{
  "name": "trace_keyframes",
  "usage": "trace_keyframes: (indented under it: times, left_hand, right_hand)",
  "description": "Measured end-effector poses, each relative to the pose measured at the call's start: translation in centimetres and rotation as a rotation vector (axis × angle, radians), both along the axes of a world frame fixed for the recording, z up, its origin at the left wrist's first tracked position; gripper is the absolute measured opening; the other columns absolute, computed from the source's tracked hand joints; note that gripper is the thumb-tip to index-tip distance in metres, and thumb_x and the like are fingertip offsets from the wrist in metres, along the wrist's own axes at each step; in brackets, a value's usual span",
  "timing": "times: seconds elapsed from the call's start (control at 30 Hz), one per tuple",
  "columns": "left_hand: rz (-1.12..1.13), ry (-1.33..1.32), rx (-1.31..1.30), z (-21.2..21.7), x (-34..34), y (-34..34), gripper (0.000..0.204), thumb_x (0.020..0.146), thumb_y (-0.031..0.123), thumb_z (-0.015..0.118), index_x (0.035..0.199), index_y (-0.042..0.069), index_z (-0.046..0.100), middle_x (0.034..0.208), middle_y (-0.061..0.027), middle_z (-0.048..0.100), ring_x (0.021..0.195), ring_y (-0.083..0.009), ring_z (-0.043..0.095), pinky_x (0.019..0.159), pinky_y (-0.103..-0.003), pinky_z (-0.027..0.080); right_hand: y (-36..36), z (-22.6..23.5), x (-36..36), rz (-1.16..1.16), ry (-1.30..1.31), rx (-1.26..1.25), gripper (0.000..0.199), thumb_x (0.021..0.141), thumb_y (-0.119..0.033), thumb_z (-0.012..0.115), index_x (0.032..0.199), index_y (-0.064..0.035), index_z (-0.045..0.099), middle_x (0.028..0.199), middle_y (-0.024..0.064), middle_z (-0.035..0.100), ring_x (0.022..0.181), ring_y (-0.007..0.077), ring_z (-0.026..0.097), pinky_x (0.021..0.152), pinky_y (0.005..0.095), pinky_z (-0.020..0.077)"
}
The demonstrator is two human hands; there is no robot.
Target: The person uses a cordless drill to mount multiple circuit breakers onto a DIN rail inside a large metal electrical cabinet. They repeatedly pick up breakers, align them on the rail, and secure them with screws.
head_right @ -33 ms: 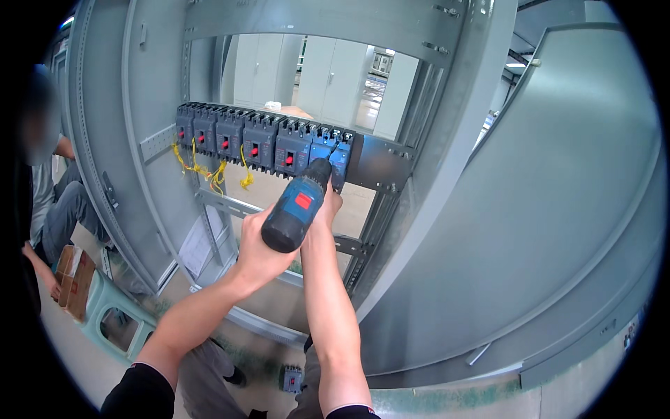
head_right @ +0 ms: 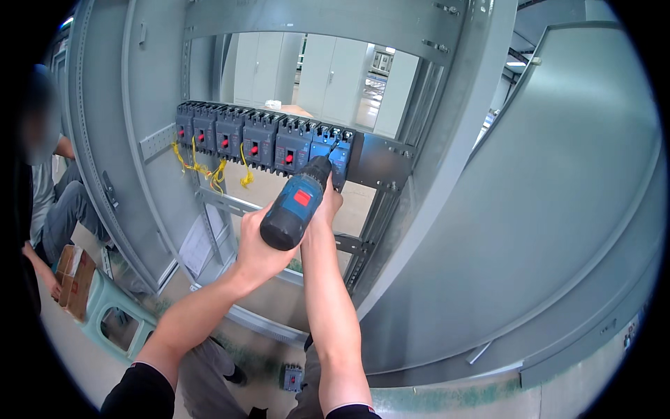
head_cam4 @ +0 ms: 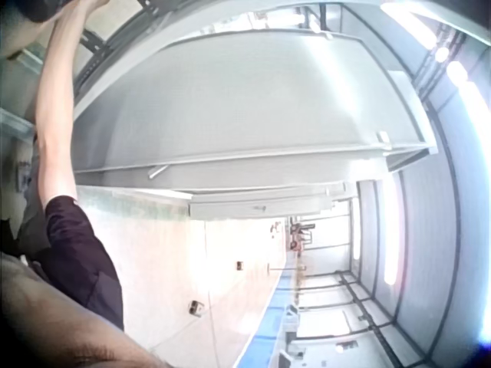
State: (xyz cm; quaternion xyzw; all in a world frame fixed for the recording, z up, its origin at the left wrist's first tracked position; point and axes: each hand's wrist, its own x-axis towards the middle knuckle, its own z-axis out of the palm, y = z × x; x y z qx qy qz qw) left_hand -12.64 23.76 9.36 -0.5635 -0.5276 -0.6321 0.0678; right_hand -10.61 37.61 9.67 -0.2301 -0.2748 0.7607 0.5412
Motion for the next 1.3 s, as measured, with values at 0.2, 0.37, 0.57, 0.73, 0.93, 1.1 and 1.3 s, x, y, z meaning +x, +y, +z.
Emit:
trace_keyframes:
  times: [0.2, 0.37, 0.57, 0.73, 0.93, 1.1, 1.3]
  left_hand:
    - [0.032, 0.028, -0.042, 0.5, 0.7, 0.3, 0.022, 0.072, 0.005, 0.072, 0.089, -0.004, 0.062, 0.071, -0.0174, 0.066, 0.063, -0.0292, 0.066, 0.062, -0.034, 0.050]
    - [0.040, 0.021, -0.035, 1.1, 0.6, -0.1, 0.020, 0.073, 0.006, 0.072, 0.087, -0.004, 0.062, 0.071, -0.0176, 0.066, 0.064, -0.0284, 0.067, 0.061, -0.034, 0.050]
    - [0.048, 0.033, -0.055, 0.7, 0.5, -0.2, 0.021, 0.072, 0.007, 0.074, 0.087, -0.004, 0.062, 0.072, -0.0173, 0.066, 0.065, -0.0295, 0.068, 0.061, -0.035, 0.050]
    - [0.048, 0.020, -0.046, 0.0, 0.3, -0.3, 0.023, 0.071, 0.007, 0.075, 0.088, -0.003, 0.062, 0.072, -0.0174, 0.067, 0.067, -0.0299, 0.069, 0.062, -0.035, 0.051]
    - [0.015, 0.006, -0.011, -0.3, 0.3, 0.1, 0.022, 0.071, 0.005, 0.074, 0.088, -0.003, 0.062, 0.073, -0.0171, 0.067, 0.067, -0.0282, 0.068, 0.062, -0.034, 0.051]
    - [-0.019, 0.008, 0.014, -0.2, 0.0, 0.2, 0.022, 0.071, 0.005, 0.073, 0.088, -0.003, 0.062, 0.072, -0.0158, 0.066, 0.065, -0.0257, 0.067, 0.062, -0.033, 0.051]
    - [-0.068, -0.019, -0.002, -0.1, -0.4, 0.4, 0.021, 0.071, 0.004, 0.072, 0.088, -0.004, 0.062, 0.072, -0.0159, 0.066, 0.063, -0.0243, 0.066, 0.061, -0.033, 0.051]
  right_hand:
    - [4.1, -3.9, -0.8, 0.055, 0.003, 0.048, 0.041, 0.088, -0.034, 0.069, 0.093, 0.0054, 0.062, 0.077, 0.0114, 0.065, 0.058, 0.0188, 0.063, 0.049, 0.0316, 0.0533]
    - [1.6, -1.0, -0.3, 0.037, 0.017, -0.005, 0.043, 0.088, -0.034, 0.069, 0.096, 0.0073, 0.061, 0.079, 0.0124, 0.066, 0.060, 0.0198, 0.065, 0.049, 0.0319, 0.0547]
    - [0.5, 0.2, 0.0, 0.004, 0.028, -0.039, 0.045, 0.088, -0.034, 0.069, 0.098, 0.0086, 0.060, 0.080, 0.0139, 0.066, 0.060, 0.0204, 0.065, 0.048, 0.0325, 0.0551]
    - [0.5, -0.2, -0.4, 0.003, -0.056, -0.039, 0.046, 0.088, -0.036, 0.069, 0.096, 0.0088, 0.060, 0.078, 0.0134, 0.065, 0.058, 0.0197, 0.064, 0.048, 0.0319, 0.0546]
    - [3.1, -3.3, -0.7, 0.101, 0.078, 0.022, 0.045, 0.088, -0.036, 0.069, 0.093, 0.0077, 0.060, 0.076, 0.0124, 0.064, 0.057, 0.0187, 0.063, 0.047, 0.0317, 0.0540]
    - [2.7, -2.8, -0.8, 0.078, 0.105, 0.035, 0.045, 0.087, -0.036, 0.069, 0.093, 0.0078, 0.059, 0.076, 0.0121, 0.064, 0.057, 0.0188, 0.062, 0.048, 0.0321, 0.0541]
    - [2.4, -2.4, -0.6, 0.046, 0.107, -0.003, 0.046, 0.088, -0.036, 0.069, 0.095, 0.0079, 0.059, 0.077, 0.0115, 0.063, 0.059, 0.0189, 0.062, 0.048, 0.0322, 0.0539]
